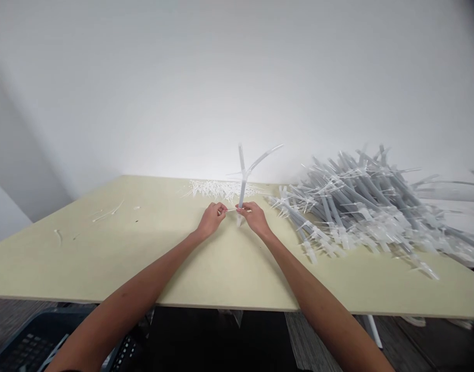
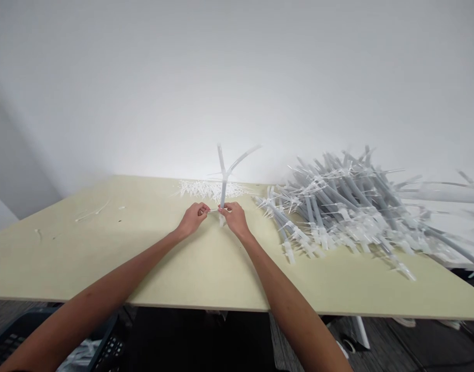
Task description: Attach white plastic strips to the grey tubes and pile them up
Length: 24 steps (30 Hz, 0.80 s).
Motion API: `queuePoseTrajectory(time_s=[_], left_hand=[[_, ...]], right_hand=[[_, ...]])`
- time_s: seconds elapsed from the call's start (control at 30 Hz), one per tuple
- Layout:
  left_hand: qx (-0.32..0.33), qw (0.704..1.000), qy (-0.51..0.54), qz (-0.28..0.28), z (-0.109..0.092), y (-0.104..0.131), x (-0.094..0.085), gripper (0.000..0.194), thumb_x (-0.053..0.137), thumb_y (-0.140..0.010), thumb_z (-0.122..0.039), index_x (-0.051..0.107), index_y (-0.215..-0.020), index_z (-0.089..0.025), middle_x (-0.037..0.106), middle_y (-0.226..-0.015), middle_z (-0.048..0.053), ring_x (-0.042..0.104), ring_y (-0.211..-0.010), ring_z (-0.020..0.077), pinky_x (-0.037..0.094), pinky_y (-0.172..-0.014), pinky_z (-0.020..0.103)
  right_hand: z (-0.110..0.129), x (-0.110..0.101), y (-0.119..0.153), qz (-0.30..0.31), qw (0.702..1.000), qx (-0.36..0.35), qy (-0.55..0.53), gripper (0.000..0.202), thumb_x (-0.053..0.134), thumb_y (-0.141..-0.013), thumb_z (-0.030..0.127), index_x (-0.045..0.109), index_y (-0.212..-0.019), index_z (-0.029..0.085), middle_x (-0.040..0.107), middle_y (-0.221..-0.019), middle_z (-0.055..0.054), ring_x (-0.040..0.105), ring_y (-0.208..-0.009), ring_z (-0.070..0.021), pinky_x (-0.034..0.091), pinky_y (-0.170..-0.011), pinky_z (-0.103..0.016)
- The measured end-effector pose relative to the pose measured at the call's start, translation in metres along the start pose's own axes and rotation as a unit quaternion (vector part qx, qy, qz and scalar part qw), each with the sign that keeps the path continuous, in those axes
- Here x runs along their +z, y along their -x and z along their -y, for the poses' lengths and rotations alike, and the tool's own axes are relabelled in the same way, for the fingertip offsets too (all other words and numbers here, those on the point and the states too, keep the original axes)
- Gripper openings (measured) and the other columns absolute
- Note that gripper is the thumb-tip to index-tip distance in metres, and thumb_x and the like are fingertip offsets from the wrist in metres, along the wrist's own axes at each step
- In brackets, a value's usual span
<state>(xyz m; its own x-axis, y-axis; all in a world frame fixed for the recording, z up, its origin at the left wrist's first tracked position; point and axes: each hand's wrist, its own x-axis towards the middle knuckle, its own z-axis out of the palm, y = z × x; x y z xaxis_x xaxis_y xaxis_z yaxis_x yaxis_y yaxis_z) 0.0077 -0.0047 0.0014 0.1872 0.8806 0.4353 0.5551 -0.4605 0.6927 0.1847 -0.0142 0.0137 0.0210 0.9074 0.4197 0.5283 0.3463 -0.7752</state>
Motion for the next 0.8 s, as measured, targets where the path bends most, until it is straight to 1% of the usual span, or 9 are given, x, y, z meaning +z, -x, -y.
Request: queuePoseTrajectory(time_s=[0.1,0.2,0.33,0.47,0.57,0.63,0.73,0.8], left_hand=[[0.005,1.000,0.003,0.010,-0.003,0.000,0.000,0.015,0.046,-0.079,-0.017,0.060,-0.085,-0.019,0.053,-0.084,0.003,0.052,-0.072,0.0123,0.042,-0.069,0.025],[0.008,1.000,0.003,0.015,-0.006,0.000,0.000,0.014,0.047,-0.079,-0.017,0.060,-0.084,-0.019,0.053,-0.084,0.003,0.052,-0.073,0.0132,0.042,-0.068,0.026],[0.021,1.000,-0.009,0.015,-0.013,0.000,-0.001,0.013,0.048,-0.079,-0.017,0.060,-0.084,-0.019,0.052,-0.085,0.003,0.052,-0.074,0.0131,0.041,-0.070,0.026],[0.046,0.999,-0.022,0.014,-0.018,0.001,-0.002,0.012,0.046,-0.082,-0.020,0.058,-0.084,-0.018,0.051,-0.086,0.003,0.051,-0.074,0.0130,0.041,-0.070,0.025],[0.071,0.996,-0.040,0.019,-0.018,0.002,-0.001,0.011,0.045,-0.082,-0.019,0.056,-0.084,-0.018,0.052,-0.086,0.003,0.051,-0.076,0.0137,0.041,-0.071,0.026],[0.080,0.995,-0.056,0.020,-0.017,0.003,0.000,0.011,0.046,-0.082,-0.019,0.056,-0.085,-0.019,0.052,-0.085,0.003,0.051,-0.078,0.0146,0.040,-0.073,0.027],[0.078,0.995,-0.058,0.020,-0.016,0.002,0.000,0.010,0.047,-0.082,-0.019,0.057,-0.085,-0.019,0.052,-0.084,0.003,0.051,-0.078,0.0149,0.040,-0.073,0.027],[0.073,0.996,-0.052,0.022,-0.017,0.001,0.000,0.010,0.047,-0.082,-0.019,0.057,-0.084,-0.019,0.052,-0.083,0.002,0.052,-0.078,0.0149,0.040,-0.073,0.027]], right_hand=[[-0.003,-0.001,-0.003,-0.006,1.000,-0.006,0.020,0.024,0.056,-0.075,0.034,0.071,-0.091,0.023,0.063,-0.098,-0.006,0.056,-0.091,-0.0198,0.040,-0.085,-0.033],[-0.005,-0.003,-0.005,0.003,1.000,-0.010,0.021,0.022,0.055,-0.076,0.034,0.070,-0.089,0.024,0.066,-0.098,-0.005,0.057,-0.093,-0.0206,0.039,-0.085,-0.034],[-0.007,-0.004,-0.005,0.035,0.999,-0.014,0.023,0.021,0.053,-0.078,0.036,0.068,-0.083,0.023,0.068,-0.092,-0.003,0.059,-0.090,-0.0204,0.039,-0.084,-0.033],[-0.008,-0.004,-0.003,0.052,0.999,-0.001,-0.007,0.022,0.052,-0.078,0.039,0.066,-0.079,0.022,0.068,-0.084,-0.001,0.060,-0.083,-0.0193,0.040,-0.078,-0.030],[-0.008,-0.004,-0.003,0.049,0.999,-0.002,-0.012,0.024,0.052,-0.078,0.040,0.066,-0.078,0.021,0.067,-0.082,-0.001,0.060,-0.081,-0.0189,0.040,-0.076,-0.029],[-0.008,-0.004,-0.003,0.039,0.999,-0.010,-0.003,0.024,0.051,-0.078,0.040,0.066,-0.080,0.021,0.067,-0.086,-0.002,0.059,-0.084,-0.0189,0.040,-0.078,-0.030],[-0.007,-0.004,-0.003,0.030,0.999,-0.019,0.007,0.023,0.052,-0.078,0.039,0.066,-0.082,0.022,0.067,-0.091,-0.002,0.059,-0.087,-0.0187,0.039,-0.080,-0.030],[-0.006,-0.004,-0.002,0.036,0.999,-0.023,0.014,0.021,0.052,-0.078,0.038,0.065,-0.080,0.022,0.067,-0.085,-0.002,0.059,-0.083,-0.0183,0.039,-0.078,-0.029]])
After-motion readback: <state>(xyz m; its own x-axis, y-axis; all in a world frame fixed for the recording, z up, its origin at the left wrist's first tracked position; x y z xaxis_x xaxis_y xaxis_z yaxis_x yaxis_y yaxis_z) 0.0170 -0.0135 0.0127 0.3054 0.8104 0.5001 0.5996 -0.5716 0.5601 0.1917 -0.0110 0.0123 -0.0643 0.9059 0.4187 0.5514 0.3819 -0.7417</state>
